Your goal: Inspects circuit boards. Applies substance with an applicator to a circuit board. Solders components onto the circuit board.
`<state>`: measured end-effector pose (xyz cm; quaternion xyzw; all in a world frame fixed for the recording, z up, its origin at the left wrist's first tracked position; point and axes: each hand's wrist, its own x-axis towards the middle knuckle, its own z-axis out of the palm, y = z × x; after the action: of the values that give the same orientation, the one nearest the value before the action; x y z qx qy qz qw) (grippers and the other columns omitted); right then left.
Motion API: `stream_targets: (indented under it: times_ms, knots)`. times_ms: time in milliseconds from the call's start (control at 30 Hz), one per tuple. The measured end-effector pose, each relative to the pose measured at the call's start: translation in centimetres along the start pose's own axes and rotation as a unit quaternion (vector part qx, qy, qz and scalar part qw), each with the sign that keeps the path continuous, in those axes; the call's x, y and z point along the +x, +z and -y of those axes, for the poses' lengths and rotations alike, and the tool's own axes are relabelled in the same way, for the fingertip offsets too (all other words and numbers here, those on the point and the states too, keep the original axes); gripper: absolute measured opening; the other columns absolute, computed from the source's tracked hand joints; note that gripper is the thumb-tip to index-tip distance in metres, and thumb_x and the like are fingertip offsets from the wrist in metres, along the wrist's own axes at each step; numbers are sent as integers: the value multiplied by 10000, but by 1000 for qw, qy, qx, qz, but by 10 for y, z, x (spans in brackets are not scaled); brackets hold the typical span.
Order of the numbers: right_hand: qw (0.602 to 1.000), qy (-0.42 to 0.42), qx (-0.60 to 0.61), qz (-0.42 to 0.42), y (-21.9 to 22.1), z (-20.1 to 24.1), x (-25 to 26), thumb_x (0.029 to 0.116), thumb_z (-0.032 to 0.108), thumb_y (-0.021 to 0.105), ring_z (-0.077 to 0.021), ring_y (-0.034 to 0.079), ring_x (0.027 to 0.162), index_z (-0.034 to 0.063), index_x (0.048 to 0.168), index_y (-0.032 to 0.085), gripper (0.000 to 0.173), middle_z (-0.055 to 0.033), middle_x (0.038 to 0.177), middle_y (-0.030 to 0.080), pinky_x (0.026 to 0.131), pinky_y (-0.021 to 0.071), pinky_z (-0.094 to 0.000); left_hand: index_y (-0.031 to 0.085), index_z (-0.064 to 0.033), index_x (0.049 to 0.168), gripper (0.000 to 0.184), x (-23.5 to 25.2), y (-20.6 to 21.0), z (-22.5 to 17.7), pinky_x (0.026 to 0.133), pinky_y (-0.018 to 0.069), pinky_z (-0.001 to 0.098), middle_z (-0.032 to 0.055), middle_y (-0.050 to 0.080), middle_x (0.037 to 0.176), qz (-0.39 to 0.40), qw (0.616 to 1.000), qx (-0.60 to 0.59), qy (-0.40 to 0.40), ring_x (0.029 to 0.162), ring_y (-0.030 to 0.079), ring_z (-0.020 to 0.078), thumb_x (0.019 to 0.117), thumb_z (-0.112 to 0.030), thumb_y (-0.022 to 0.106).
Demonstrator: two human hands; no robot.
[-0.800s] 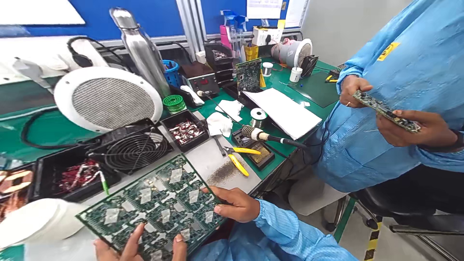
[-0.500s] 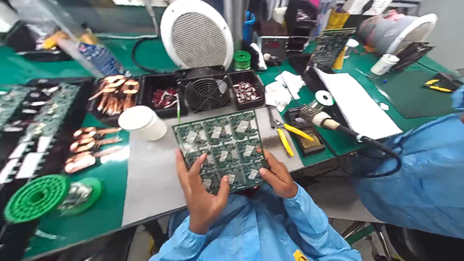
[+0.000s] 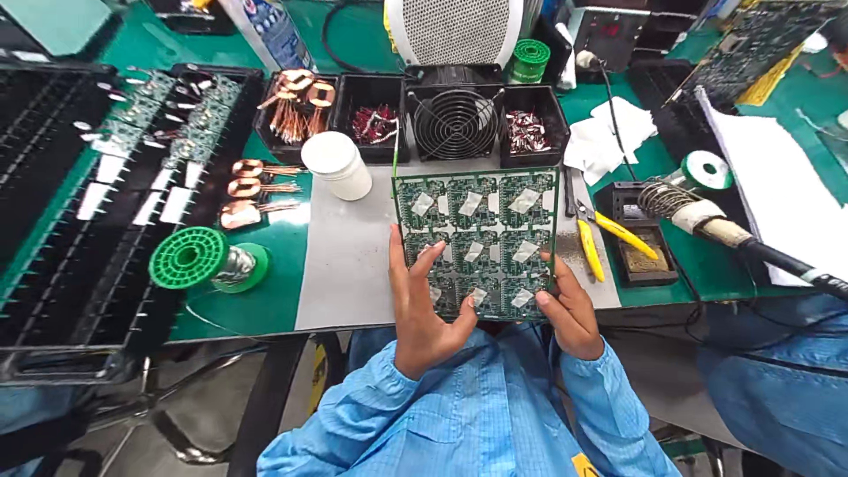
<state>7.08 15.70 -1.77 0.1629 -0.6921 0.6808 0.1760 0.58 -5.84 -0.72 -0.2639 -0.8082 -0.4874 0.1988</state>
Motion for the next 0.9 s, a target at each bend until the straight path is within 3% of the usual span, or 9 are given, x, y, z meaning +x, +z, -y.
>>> stream_targets:
  times_ms: [133, 400, 433, 500, 567, 633, 900]
  knots:
    - [1000, -3, -14, -1, -1, -1, -1, 1085, 174, 437, 18, 654, 1130, -88, 1507, 338, 507, 13, 1300, 678, 974, 568, -226, 465, -108, 1446, 690, 1, 1, -1, 1221, 285, 428, 377, 210, 1611, -9, 1000, -1, -4, 1544, 235, 378, 849, -345, 716]
    - [1000, -2, -8, -2, -1, -1, -1, 1082, 162, 441, 6, 659, 1130, -102, 1508, 326, 515, -6, 1307, 674, 968, 573, -230, 470, -89, 1450, 640, -1, 1, -2, 1207, 290, 440, 384, 219, 1608, -13, 1000, 20, -10, 1527, 265, 385, 913, -373, 670]
    - [1000, -1, -6, -3, -1, -1, -1, 1082, 162, 440, 3, 659, 1129, -105, 1508, 323, 516, -10, 1307, 673, 967, 574, -232, 465, -108, 1457, 635, -1, 1, -3, 1215, 248, 486, 372, 216, 1618, -21, 999, 39, -1, 1538, 229, 405, 926, -399, 657]
    - [1000, 2, -2, -6, 0, -1, -1, 1078, 150, 434, -1, 669, 1107, -111, 1504, 317, 512, -14, 1292, 675, 943, 586, -233, 434, -186, 1465, 594, -2, 1, -10, 1255, 92, 566, 292, 149, 1674, -36, 994, 92, 38, 1586, 44, 408, 961, -446, 614]
    - [1000, 2, 5, -4, 0, -1, -1, 1083, 150, 434, -7, 670, 1112, -102, 1511, 311, 512, -12, 1300, 673, 947, 587, -240, 414, -249, 1464, 563, -1, 3, -20, 1263, 1, 534, 160, 74, 1723, -43, 988, 125, 81, 1600, -59, 312, 970, -453, 591]
    - [1000, -2, 4, 0, 0, -2, -2, 1090, 165, 439, -3, 662, 1128, -102, 1516, 307, 520, -16, 1313, 669, 969, 575, -238, 408, -253, 1484, 584, -2, 9, -29, 1271, -28, 512, 97, 57, 1738, -25, 987, 119, 105, 1603, -66, 269, 967, -451, 594]
    - [1000, -17, -22, 9, 1, -1, 0, 1093, 186, 451, 31, 636, 1151, -129, 1506, 324, 535, -42, 1337, 660, 1005, 542, -211, 396, -184, 1564, 651, 6, 34, -36, 1256, -29, 570, 272, 179, 1686, 34, 985, 122, 121, 1598, 41, 382, 955, -344, 562]
